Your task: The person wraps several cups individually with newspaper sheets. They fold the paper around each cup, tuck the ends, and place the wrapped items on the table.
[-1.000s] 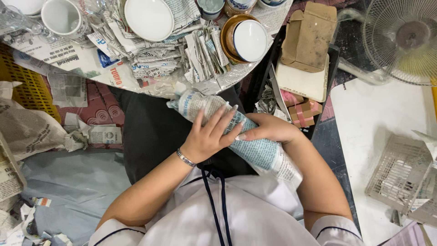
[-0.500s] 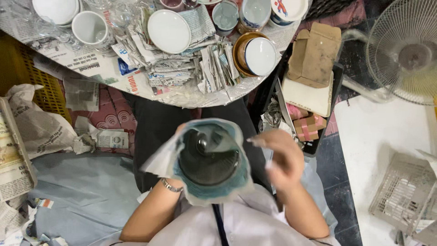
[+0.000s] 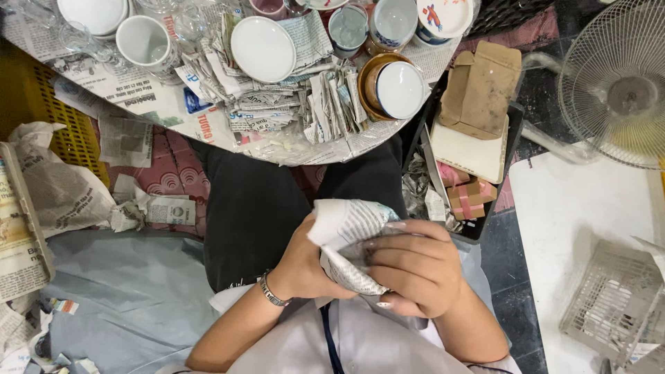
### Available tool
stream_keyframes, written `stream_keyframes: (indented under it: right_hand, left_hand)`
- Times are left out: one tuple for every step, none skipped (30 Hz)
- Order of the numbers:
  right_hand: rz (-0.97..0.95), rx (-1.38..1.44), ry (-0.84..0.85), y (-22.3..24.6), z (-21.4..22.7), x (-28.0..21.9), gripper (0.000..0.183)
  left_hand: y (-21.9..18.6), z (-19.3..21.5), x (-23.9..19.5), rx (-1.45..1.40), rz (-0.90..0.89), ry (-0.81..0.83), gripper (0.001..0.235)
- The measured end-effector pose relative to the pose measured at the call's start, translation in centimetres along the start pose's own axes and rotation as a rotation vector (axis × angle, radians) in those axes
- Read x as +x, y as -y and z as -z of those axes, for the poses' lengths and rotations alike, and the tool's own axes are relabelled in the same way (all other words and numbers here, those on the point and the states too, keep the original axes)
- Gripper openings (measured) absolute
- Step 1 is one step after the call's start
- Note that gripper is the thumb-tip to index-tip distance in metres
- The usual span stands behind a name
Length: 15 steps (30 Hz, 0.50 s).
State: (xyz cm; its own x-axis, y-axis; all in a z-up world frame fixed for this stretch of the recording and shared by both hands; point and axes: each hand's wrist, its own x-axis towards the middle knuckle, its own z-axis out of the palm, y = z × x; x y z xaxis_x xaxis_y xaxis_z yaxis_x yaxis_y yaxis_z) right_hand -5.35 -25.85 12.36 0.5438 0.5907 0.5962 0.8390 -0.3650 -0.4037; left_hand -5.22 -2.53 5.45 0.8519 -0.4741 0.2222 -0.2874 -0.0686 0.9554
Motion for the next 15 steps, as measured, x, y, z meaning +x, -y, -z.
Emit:
stream_keyframes:
  right_hand:
    - [0.006, 0.022, 0.039, -0.1, 0.3, 0.3, 0.032]
    - [-0.008, 0.062, 0.072, -0.3, 0.6, 0.4, 0.030]
    - [-0.024, 0.102, 0.104, -0.4, 0.8, 0.5, 0.028]
    - [-0.041, 0.142, 0.135, -0.4, 1.0, 0.5, 0.026]
    - [-0.069, 0.175, 0.145, -0.5, 1.3, 0.5, 0.027]
    - [-0.097, 0.208, 0.155, -0.7, 1.7, 0.4, 0.028]
    - [-0.127, 0.242, 0.166, -0.7, 1.8, 0.4, 0.030]
    - [-0.158, 0.279, 0.055, -0.6, 1.5, 0.5, 0.042]
    - [-0.190, 0.315, -0.056, -0.6, 1.4, 0.6, 0.054]
    - [-0.221, 0.350, -0.167, -0.6, 1.3, 0.8, 0.067]
    - [-0.260, 0.444, -0.183, -0.6, 1.2, 1.0, 0.079]
    - [-0.298, 0.539, -0.201, -0.7, 1.1, 1.4, 0.092]
    - [-0.338, 0.638, -0.220, -0.9, 1.1, 1.7, 0.104]
    - [-0.398, 0.736, -0.090, -1.4, 1.4, 2.1, 0.113]
    - [-0.452, 0.831, 0.041, -2.2, 1.8, 2.5, 0.121]
  left_hand:
    - [-0.1, 0.0, 0.1, 0.060, -0.061, -0.007, 0.087]
    - [-0.1, -0.2, 0.1, 0.033, -0.040, -0.007, 0.085]
    - [-0.1, -0.2, 0.1, 0.006, -0.018, -0.004, 0.083]
    - [-0.2, -0.3, 0.1, -0.021, 0.004, 0.000, 0.082]
    - [-0.2, -0.3, 0.2, -0.096, 0.068, 0.022, 0.081]
    - [-0.2, -0.3, 0.3, -0.171, 0.133, 0.046, 0.081]
    - [-0.3, -0.3, 0.3, -0.248, 0.199, 0.068, 0.081]
    - [-0.3, -0.3, 0.3, -0.248, 0.205, 0.088, 0.082]
    - [-0.3, -0.2, 0.4, -0.250, 0.211, 0.108, 0.083]
    - [-0.3, -0.2, 0.4, -0.251, 0.218, 0.128, 0.084]
    - [-0.3, -0.2, 0.5, -0.230, 0.184, 0.147, 0.083]
    - [-0.1, -0.1, 0.6, -0.208, 0.151, 0.166, 0.082]
    - [0.0, -0.1, 0.6, -0.187, 0.120, 0.183, 0.081]
    - [0.0, -0.3, 0.5, -0.130, 0.094, 0.185, 0.081]
    - [0.1, -0.4, 0.6, -0.071, 0.066, 0.190, 0.080]
